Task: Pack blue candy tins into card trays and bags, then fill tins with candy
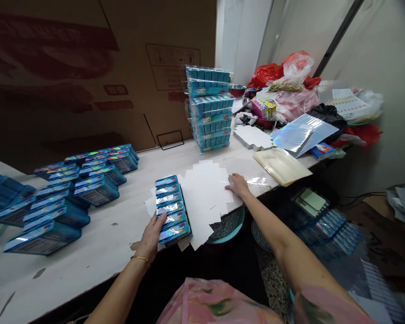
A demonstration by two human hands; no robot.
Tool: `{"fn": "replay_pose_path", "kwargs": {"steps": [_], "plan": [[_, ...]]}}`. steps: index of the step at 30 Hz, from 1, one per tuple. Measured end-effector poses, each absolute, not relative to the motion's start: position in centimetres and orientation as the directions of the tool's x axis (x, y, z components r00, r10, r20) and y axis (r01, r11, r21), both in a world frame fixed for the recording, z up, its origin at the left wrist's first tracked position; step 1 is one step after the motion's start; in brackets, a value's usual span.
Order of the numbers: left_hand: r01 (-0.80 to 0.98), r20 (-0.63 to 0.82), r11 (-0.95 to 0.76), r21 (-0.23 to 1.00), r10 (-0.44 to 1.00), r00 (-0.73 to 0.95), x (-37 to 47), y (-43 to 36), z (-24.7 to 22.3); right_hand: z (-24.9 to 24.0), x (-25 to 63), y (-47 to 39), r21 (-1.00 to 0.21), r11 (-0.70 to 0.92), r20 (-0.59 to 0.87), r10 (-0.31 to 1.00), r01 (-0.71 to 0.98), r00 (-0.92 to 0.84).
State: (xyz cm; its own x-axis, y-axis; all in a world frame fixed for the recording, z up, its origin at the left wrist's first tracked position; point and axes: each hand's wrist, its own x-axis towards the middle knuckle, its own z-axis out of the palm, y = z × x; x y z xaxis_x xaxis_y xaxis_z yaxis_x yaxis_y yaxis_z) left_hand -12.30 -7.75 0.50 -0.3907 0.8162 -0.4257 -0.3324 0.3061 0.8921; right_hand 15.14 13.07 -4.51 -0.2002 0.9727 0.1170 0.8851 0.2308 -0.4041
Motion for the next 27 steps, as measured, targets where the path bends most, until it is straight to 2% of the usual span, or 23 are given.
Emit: {"fn": "replay_pose_path", "kwargs": {"steps": [3,8,20,27], "plan": [[-0.322,-0.414,0.298,0.899,0.816,-0.403,-12.5,-7.7,0.2,-5.0,13.6,13.1,-0.426,0.163,0.13,0.984,0.89,-0.118],[-0.323,-0.417,0.3,0.898,0.814,-0.403,-12.6,-7.7,0.1,-5.1,12.4,13.5,-0.436,0.161,0.174,0.98,0.886,-0.093],[-0.284,-0.395,0.3,0.911,0.834,-0.386,-12.8,-7.6,0.0,-4.1,15.6,15.6,-0.432,0.008,0.08,0.996,0.902,0.029],[-0.299,-0.411,0.311,0.902,0.829,-0.379,-12.4,-7.7,0.8,-4.7,9.8,14.2,-0.404,-0.035,0.169,0.979,0.914,0.112]]}}
